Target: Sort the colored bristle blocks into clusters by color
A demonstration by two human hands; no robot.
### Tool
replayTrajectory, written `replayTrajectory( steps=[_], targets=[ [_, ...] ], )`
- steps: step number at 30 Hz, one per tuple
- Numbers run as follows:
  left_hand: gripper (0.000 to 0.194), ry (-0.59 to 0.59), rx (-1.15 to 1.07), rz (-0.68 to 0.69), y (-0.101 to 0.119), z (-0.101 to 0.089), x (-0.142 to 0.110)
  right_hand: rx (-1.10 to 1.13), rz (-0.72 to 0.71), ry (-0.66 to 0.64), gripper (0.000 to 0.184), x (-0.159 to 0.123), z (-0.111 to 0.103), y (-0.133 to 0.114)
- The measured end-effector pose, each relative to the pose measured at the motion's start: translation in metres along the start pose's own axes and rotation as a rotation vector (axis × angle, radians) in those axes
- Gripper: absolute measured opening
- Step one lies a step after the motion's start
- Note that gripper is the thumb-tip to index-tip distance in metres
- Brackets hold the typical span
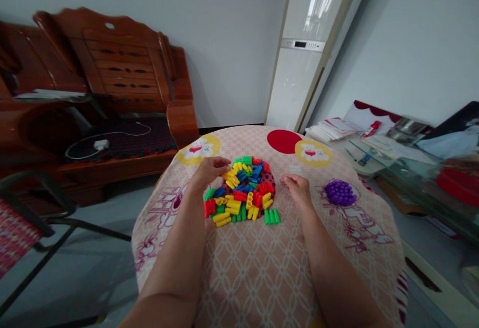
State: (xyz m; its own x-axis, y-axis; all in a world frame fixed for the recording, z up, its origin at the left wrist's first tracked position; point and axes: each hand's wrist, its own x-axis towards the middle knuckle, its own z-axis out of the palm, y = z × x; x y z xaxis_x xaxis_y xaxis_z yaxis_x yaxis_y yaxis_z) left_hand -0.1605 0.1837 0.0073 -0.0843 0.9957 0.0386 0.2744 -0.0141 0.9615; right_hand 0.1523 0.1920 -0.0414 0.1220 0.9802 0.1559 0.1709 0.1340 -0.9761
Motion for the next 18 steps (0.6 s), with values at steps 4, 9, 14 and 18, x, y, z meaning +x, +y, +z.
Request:
replayTrajectory(
  steps=[4, 9, 14, 18],
  targets=[
    [0.037, -0.037, -0.168, -0.022, 0.013, 0.010, -0.006, -0.122, -0.217, -0.033, 0.035, -0.015, 0.012, -0.019],
    [0.041, -0.194, -0.264, -0.055, 0.028, 0.036, -0.010, -0.159, -0.506, -0.185, 0.033, -0.034, 0.035, -0.043],
    [0.041, -0.290, -0.276, -0.050, 0.035, 0.061, -0.013, -0.216, -0.597, -0.204, 0.029, -0.040, 0.042, -0.047],
    [0.037, -0.333, -0.257, -0.025, 0.039, 0.069, -0.016, -0.207, -0.507, -0.152, 0.026, -0.036, 0.038, -0.045]
  ],
)
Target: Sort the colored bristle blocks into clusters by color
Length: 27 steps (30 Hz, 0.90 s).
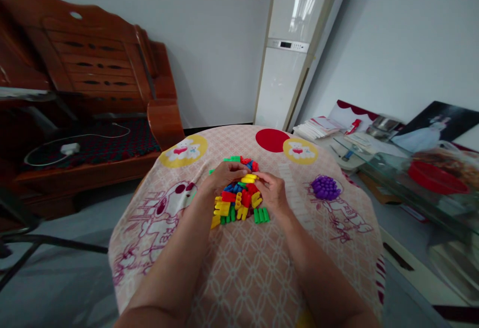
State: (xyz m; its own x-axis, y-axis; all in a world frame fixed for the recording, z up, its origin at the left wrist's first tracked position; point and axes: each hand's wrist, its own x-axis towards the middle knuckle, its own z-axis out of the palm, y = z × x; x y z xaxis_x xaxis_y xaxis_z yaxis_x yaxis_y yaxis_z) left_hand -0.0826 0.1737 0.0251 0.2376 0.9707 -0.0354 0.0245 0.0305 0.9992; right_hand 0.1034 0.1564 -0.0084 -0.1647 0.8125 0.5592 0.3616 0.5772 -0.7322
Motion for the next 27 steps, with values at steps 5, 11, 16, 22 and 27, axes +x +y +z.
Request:
replayTrajectory(
  steps=[5, 11, 16, 22, 27],
  targets=[
    [0.035, 0.098, 0.248, 0.060, -0.002, -0.017, 0.003, -0.310, 0.257, 0.179, 0.025, 0.010, -0.035, 0.021],
    [0.029, 0.332, 0.591, 0.050, -0.006, -0.058, 0.000, -0.802, 0.471, 0.297, 0.026, 0.011, -0.085, 0.063],
    [0.029, 0.480, 0.756, 0.021, -0.009, -0.074, -0.004, -0.913, 0.509, 0.202, 0.026, 0.010, -0.087, 0.077],
    [0.025, 0.320, 0.875, -0.045, -0.016, -0.069, -0.002, -0.878, 0.505, 0.240, 0.030, 0.009, -0.085, 0.075],
    [0.017, 0.209, 0.908, -0.099, -0.020, -0.062, -0.001, -0.780, 0.379, 0.394, 0.034, 0.009, -0.080, 0.062]
  ],
)
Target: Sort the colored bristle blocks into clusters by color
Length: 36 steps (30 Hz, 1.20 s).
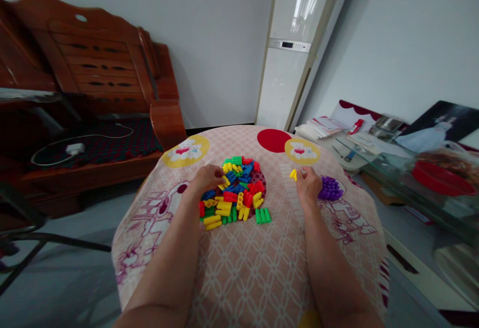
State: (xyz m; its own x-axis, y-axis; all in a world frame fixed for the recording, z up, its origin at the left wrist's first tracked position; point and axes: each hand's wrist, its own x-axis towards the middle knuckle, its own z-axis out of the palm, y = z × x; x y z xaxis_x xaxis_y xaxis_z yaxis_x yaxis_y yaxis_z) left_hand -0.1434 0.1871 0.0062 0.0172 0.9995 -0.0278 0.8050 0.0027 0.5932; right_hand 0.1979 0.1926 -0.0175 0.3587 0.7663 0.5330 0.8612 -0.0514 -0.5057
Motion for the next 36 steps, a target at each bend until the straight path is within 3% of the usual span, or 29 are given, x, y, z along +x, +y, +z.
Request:
replayTrajectory(
  steps=[6, 13, 18, 23, 28, 32, 36],
  targets=[
    [0.006, -0.020, -0.034, 0.003, -0.008, 0.002, 0.004, 0.265, -0.192, -0.102, 0.028, -0.022, 0.008, -0.033],
    [0.012, -0.024, -0.213, 0.094, -0.011, -0.009, -0.002, 0.406, -0.336, -0.263, 0.031, -0.047, 0.009, -0.065],
    [0.027, 0.035, -0.557, 0.121, 0.005, -0.015, -0.007, 0.521, -0.285, -0.311, 0.030, -0.049, -0.002, -0.074],
    [0.035, 0.020, -0.784, 0.193, 0.037, 0.004, -0.007, 0.698, -0.246, -0.478, 0.033, -0.056, -0.007, -0.087],
    [0.034, -0.072, -0.744, 0.272, 0.060, 0.016, -0.011, 0.843, -0.020, -0.637, 0.036, -0.060, -0.006, -0.093],
    [0.027, -0.095, -0.656, 0.295, 0.067, 0.015, -0.016, 0.985, 0.170, -0.677, 0.037, -0.059, -0.002, -0.093],
    [0.027, -0.112, -0.563, 0.293, 0.062, 0.012, -0.015, 0.845, 0.118, -0.579, 0.030, -0.041, -0.008, -0.076]
  ],
)
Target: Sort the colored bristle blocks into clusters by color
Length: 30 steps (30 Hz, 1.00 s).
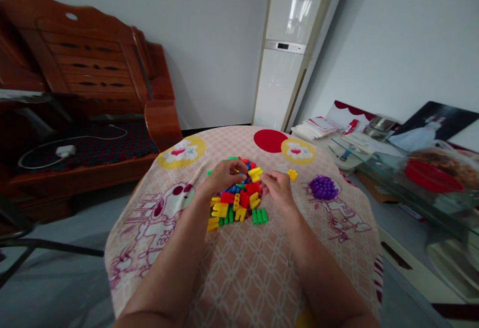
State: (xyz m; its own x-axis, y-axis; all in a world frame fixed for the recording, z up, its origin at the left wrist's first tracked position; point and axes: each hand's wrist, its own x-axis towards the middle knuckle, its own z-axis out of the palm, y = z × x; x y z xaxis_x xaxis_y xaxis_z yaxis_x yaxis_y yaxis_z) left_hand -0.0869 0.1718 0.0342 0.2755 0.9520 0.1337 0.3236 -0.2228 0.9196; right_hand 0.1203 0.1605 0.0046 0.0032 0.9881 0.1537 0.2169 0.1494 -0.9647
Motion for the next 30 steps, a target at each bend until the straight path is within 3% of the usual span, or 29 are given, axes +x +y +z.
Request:
replayTrajectory(
  steps=[6, 9, 12, 18, 22, 26, 30],
  targets=[
    [0.037, 0.153, -0.058, -0.045, -0.019, -0.022, 0.001, -0.713, -0.108, 0.336, 0.023, 0.021, -0.065, 0.013],
    [0.039, 0.205, -0.109, -0.070, -0.022, -0.032, -0.002, -0.967, -0.074, 0.357, 0.023, 0.024, -0.078, 0.023],
    [0.038, 0.273, -0.122, -0.090, -0.024, -0.040, -0.005, -1.109, -0.022, 0.342, 0.025, 0.023, -0.078, 0.030],
    [0.035, 0.429, -0.076, -0.109, -0.040, -0.050, -0.003, -1.225, 0.019, 0.321, 0.027, 0.022, -0.074, 0.038],
    [0.030, 0.478, 0.173, -0.116, -0.051, -0.048, 0.002, -1.234, 0.037, 0.307, 0.025, 0.022, -0.076, 0.040],
    [0.044, 0.404, 0.449, -0.067, -0.059, -0.035, 0.007, -1.210, -0.002, 0.364, 0.031, 0.020, -0.075, 0.035],
    [0.054, 0.246, 0.650, 0.047, -0.066, -0.021, 0.012, -1.162, -0.060, 0.391, 0.032, 0.018, -0.069, 0.028]
  ],
)
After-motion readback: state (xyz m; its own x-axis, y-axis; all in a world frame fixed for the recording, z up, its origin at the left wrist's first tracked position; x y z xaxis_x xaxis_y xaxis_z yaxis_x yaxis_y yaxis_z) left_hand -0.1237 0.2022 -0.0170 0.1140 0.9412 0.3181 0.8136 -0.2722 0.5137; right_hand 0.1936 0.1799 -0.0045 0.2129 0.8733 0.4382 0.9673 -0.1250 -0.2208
